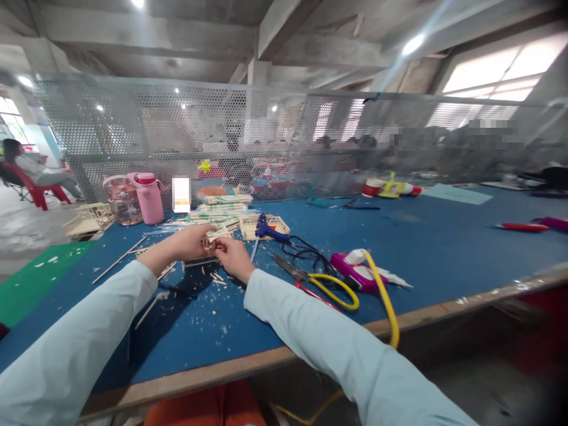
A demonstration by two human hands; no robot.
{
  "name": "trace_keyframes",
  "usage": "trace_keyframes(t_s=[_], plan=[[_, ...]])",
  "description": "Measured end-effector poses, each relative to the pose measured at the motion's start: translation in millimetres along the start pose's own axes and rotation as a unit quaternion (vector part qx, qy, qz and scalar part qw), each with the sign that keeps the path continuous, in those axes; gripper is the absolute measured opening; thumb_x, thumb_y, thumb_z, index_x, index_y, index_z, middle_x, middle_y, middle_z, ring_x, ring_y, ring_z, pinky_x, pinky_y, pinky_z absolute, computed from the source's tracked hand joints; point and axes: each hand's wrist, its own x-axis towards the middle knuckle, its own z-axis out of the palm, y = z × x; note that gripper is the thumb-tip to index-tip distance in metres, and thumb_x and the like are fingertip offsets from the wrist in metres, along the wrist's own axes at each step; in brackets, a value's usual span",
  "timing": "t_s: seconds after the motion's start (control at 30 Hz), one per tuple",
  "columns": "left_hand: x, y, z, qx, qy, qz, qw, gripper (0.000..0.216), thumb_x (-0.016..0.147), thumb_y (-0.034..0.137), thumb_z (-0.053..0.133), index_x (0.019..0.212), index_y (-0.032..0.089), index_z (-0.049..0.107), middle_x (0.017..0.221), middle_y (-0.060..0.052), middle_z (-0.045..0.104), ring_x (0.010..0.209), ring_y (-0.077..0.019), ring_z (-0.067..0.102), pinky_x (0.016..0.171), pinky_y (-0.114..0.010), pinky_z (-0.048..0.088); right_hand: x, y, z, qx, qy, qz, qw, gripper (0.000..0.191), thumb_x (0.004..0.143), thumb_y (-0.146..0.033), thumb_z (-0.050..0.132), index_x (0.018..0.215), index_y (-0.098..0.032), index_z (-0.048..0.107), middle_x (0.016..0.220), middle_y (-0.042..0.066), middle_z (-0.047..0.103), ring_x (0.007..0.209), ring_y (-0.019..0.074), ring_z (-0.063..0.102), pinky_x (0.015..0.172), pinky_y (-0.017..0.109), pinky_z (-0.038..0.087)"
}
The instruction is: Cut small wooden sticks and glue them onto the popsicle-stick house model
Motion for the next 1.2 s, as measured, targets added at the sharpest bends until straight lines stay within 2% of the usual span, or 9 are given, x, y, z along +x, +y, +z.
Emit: trace_keyframes(t_s=[0.2,0.4,0.67,0.83,0.87,0.93,1.03,1.13,1.2], plan=[[5,4,-2,-0.007,0.016,-0.016,1.000,0.058,0.062,0.033,0.060,0.117,0.015,0.053,0.083,-0.008,0.067,0.072,-0.0200,0.060,0.062,-0.025,0.041,0,-5,-2,-0.018,-0.011,0.022,1.000,0.030,0.072,-0.012,0.048,0.098,-0.020,0.062,0.084,0.001,0.068,0.079,0.0152,0.061,0.073,0.024,0.044],[13,4,0,0.007,0.039,-0.014,0.999,0.049,0.065,0.031,0.059,0.111,0.017,0.057,0.070,-0.005,0.065,0.064,-0.0189,0.058,0.061,-0.026,0.040,-2,-10,-6,-0.067,-0.016,0.018,0.997,0.032,0.075,-0.016,0.050,0.105,-0.022,0.060,0.092,0.003,0.068,0.087,0.0175,0.060,0.076,0.025,0.042],[16,7,4,-0.024,0.059,-0.022,0.998,0.042,0.062,0.026,0.063,0.103,0.020,0.062,0.068,-0.003,0.064,0.064,-0.0184,0.058,0.061,-0.026,0.039,-2,-7,-6,-0.064,-0.003,0.011,0.998,0.028,0.074,-0.018,0.051,0.099,-0.020,0.063,0.081,0.002,0.069,0.076,0.0158,0.060,0.070,0.023,0.042],[14,12,2,-0.039,0.048,-0.040,0.997,0.042,0.062,0.021,0.060,0.104,0.018,0.062,0.060,-0.001,0.062,0.059,-0.0178,0.056,0.058,-0.025,0.038,-10,-11,-23,-0.072,0.036,0.000,0.997,0.024,0.073,-0.016,0.049,0.091,-0.018,0.066,0.083,0.003,0.069,0.074,0.0130,0.060,0.070,0.021,0.042],[14,11,2,-0.040,0.049,-0.040,0.997,0.042,0.062,0.020,0.060,0.104,0.018,0.062,0.059,-0.001,0.062,0.058,-0.0177,0.056,0.057,-0.025,0.038,-12,-12,-28,-0.093,0.023,0.005,0.995,0.022,0.072,-0.016,0.051,0.087,-0.017,0.067,0.079,0.003,0.069,0.072,0.0134,0.060,0.067,0.021,0.042],[14,10,3,-0.041,0.053,-0.038,0.997,0.041,0.062,0.019,0.059,0.103,0.018,0.062,0.060,-0.001,0.062,0.059,-0.0175,0.056,0.058,-0.026,0.039,-16,-12,-39,-0.155,-0.052,0.023,0.986,0.017,0.066,-0.013,0.053,0.073,-0.016,0.069,0.069,0.004,0.067,0.066,0.0148,0.060,0.060,0.022,0.040],[14,8,3,-0.027,0.050,-0.043,0.997,0.042,0.063,0.020,0.058,0.105,0.018,0.061,0.063,-0.001,0.063,0.060,-0.0169,0.057,0.060,-0.026,0.039,-18,-11,-53,-0.233,-0.152,0.067,0.958,0.015,0.062,-0.010,0.057,0.063,-0.017,0.070,0.062,0.006,0.067,0.064,0.0162,0.060,0.055,0.022,0.037],[13,9,2,-0.009,0.025,-0.048,0.998,0.044,0.066,0.023,0.057,0.109,0.016,0.058,0.067,-0.002,0.063,0.063,-0.0161,0.057,0.061,-0.026,0.040,-19,-10,-60,-0.277,-0.173,0.115,0.938,0.010,0.063,-0.018,0.063,0.068,-0.019,0.072,0.071,0.007,0.069,0.071,0.0176,0.062,0.058,0.023,0.038],[13,11,0,-0.007,0.010,-0.054,0.998,0.046,0.067,0.023,0.056,0.112,0.015,0.056,0.069,-0.002,0.064,0.065,-0.0158,0.057,0.062,-0.025,0.041,-19,-12,-60,-0.289,-0.173,0.127,0.933,0.016,0.060,-0.029,0.069,0.074,-0.021,0.072,0.078,0.007,0.070,0.077,0.0193,0.062,0.060,0.023,0.039]])
